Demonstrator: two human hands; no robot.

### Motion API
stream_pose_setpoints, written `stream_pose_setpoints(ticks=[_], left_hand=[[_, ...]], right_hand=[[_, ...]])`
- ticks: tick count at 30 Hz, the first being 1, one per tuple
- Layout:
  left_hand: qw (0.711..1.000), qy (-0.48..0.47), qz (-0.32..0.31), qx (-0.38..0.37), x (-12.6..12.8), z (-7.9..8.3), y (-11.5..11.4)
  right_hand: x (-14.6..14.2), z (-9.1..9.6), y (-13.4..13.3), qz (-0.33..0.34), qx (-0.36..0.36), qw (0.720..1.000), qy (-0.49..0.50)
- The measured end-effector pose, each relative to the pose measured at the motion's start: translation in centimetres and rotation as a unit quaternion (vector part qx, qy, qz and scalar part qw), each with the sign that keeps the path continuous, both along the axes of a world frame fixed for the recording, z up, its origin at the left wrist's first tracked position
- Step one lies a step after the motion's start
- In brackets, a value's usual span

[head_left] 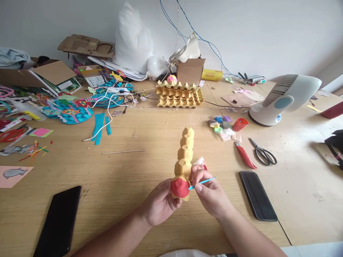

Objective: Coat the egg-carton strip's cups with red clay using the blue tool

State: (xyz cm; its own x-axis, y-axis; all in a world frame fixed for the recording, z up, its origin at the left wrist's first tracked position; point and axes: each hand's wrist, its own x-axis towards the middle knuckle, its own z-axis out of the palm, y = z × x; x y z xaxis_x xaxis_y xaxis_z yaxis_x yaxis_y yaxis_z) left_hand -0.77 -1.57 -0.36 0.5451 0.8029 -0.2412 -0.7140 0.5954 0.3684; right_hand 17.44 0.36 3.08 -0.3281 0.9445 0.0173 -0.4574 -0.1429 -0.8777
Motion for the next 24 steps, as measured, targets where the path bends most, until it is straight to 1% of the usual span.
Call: stream_pose_setpoints(ticks=[6,10,14,18,22,24], left_hand=[[0.996,-0.016,-0.031,0.086,-0.1,-0.8,-0.3],[0.992,-0.022,-0.045,0.116,-0.2,-1.2,-0.3],[0.993,-0.025,-0.039,0.113,-0.2,-1.3,-0.3],[0.995,-0.031,-0.035,0.094,-0.1,-0.9,-0.3],[0.999,-0.004,-0.011,0.05,-0.1,-0.2,-0.2],[0.999,0.014,-0.009,0.045,-0.2,-0.1,-0.1]], right_hand=[[0.2,-0.2,-0.3,0.009,0.03,0.999,-0.034],[0.3,-0.1,-0.3,0.017,0.045,0.998,-0.048],[0.4,0.0,-0.3,0.016,0.052,0.996,-0.068],[0.5,0.1,-0.3,0.012,0.042,0.997,-0.06],[0.5,0.2,-0.1,0.001,0.03,0.998,-0.051],[0.3,0.4,-0.1,-0.009,0.014,0.999,-0.05]])
